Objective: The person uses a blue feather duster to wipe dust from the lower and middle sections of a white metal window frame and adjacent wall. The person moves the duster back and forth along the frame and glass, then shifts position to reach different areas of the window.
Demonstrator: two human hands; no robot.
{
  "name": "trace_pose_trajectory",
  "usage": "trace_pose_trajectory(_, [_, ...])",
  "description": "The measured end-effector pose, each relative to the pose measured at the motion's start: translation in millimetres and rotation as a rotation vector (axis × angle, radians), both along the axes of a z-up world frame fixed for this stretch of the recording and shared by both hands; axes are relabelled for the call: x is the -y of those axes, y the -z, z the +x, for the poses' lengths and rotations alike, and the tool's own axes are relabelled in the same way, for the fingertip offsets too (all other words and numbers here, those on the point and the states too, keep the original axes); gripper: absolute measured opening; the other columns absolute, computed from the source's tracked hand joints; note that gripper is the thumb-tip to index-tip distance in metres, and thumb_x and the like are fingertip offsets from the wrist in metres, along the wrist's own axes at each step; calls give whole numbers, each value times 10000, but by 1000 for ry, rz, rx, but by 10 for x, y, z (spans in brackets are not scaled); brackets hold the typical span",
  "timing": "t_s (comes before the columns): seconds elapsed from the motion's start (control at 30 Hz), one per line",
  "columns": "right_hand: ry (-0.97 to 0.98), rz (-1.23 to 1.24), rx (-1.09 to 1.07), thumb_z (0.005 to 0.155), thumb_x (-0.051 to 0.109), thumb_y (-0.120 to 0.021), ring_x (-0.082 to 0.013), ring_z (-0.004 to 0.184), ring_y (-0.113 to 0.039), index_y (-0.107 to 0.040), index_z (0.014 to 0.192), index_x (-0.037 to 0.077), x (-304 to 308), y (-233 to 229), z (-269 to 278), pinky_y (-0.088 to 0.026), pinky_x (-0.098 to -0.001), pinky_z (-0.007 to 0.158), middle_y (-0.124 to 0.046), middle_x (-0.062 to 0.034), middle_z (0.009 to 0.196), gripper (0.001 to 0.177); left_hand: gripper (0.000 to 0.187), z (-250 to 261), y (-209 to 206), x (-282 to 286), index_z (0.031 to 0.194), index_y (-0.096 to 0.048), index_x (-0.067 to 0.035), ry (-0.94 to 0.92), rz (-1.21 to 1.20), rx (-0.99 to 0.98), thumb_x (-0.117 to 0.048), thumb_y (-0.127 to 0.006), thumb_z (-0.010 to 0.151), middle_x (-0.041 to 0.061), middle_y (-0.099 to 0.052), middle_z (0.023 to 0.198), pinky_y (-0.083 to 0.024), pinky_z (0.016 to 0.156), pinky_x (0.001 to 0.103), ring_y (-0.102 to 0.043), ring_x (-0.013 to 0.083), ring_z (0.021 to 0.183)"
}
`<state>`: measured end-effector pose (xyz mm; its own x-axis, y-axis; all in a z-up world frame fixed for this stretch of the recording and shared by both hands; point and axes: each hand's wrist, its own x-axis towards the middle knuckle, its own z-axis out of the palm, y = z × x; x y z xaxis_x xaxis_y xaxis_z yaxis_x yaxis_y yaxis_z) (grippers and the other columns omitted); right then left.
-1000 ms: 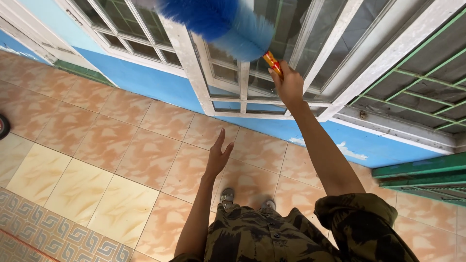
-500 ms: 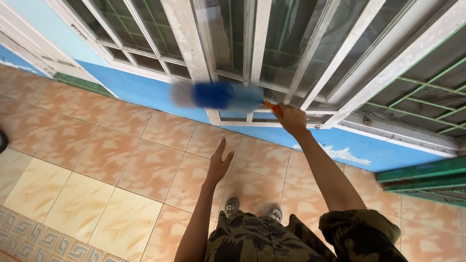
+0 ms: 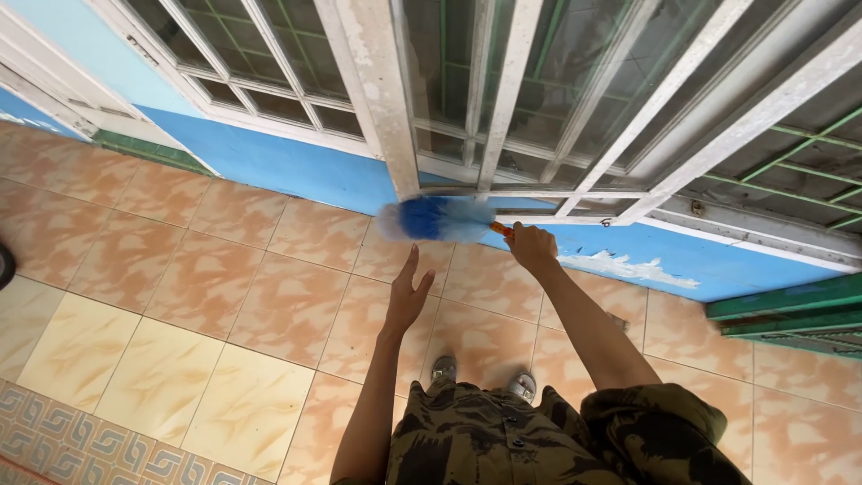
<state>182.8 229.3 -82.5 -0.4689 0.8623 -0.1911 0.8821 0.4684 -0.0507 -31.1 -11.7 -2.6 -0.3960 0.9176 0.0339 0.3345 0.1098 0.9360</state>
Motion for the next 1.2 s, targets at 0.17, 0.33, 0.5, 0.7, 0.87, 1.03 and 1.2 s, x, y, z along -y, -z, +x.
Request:
trace_pose_trajectory(0.17, [-2,-4,-174,1051,457,-496,-357,814,-756,-609,1168,151,223,-538,-257,-599,-483,750,-731,-117,852,347,647,-191,-28,84,1578,-345,-58,12,-19,-8,-271,-598,1023,214,-358,1592,-329,1187,475,-361,366,1446])
trace_pose_trajectory(0.33, [42,3,-110,1056,465,-487,-324,865,-759,-599,1197,163,185,-162,-266,-598,-479,763,-742,-96,903,352,646,-359,80,103,1579,-342,-57,31,-33,1,-270,-596,1025,220,-349,1595,-324,1188,477,-354,373,1449])
trace_pose_trajectory(0.5, [200,-197,151,1012,453,-509,-360,1080,-724,-678,1221,163,232,319,-218,-552,-487,900,-761,-112,1101,396,649,-434,150,123,1595,-328,-77,48,-28,48,-302,-580,1041,197,-334,1610,-309,1190,481,-336,362,1462])
trace_pose_trajectory(0.7, [46,-107,-21,1022,458,-502,-372,907,-756,-631,1202,211,387,-201,-107,-594,-499,781,-748,-110,968,332,655,-556,235,139,1594,-319,-70,81,-76,75,-303,-578,1039,197,-324,1614,-298,1203,475,-317,353,1471])
trace_pose_trajectory(0.87, [110,-60,-33,1022,474,-499,-334,844,-759,-627,1206,230,266,176,25,-606,-477,734,-740,-60,918,332,655,-533,166,137,1587,-316,-51,112,-108,73,-296,-573,1037,217,-328,1606,-296,1206,486,-319,371,1469])
trace_pose_trajectory(1.03, [163,3,79,983,487,-539,-320,831,-763,-653,1102,233,144,155,-144,-591,-458,698,-743,-48,874,303,654,-520,149,155,1587,-318,-62,131,-140,80,-293,-578,1032,209,-323,1611,-290,1215,476,-319,366,1474])
trace_pose_trajectory(1.2, [21,191,-147,992,413,-599,-333,739,-756,-674,1133,225,226,-797,-285,-592,-462,674,-716,-50,826,246,653,-534,147,190,1598,-308,-74,115,-117,70,-299,-565,1042,201,-327,1613,-286,1209,471,-324,351,1472])
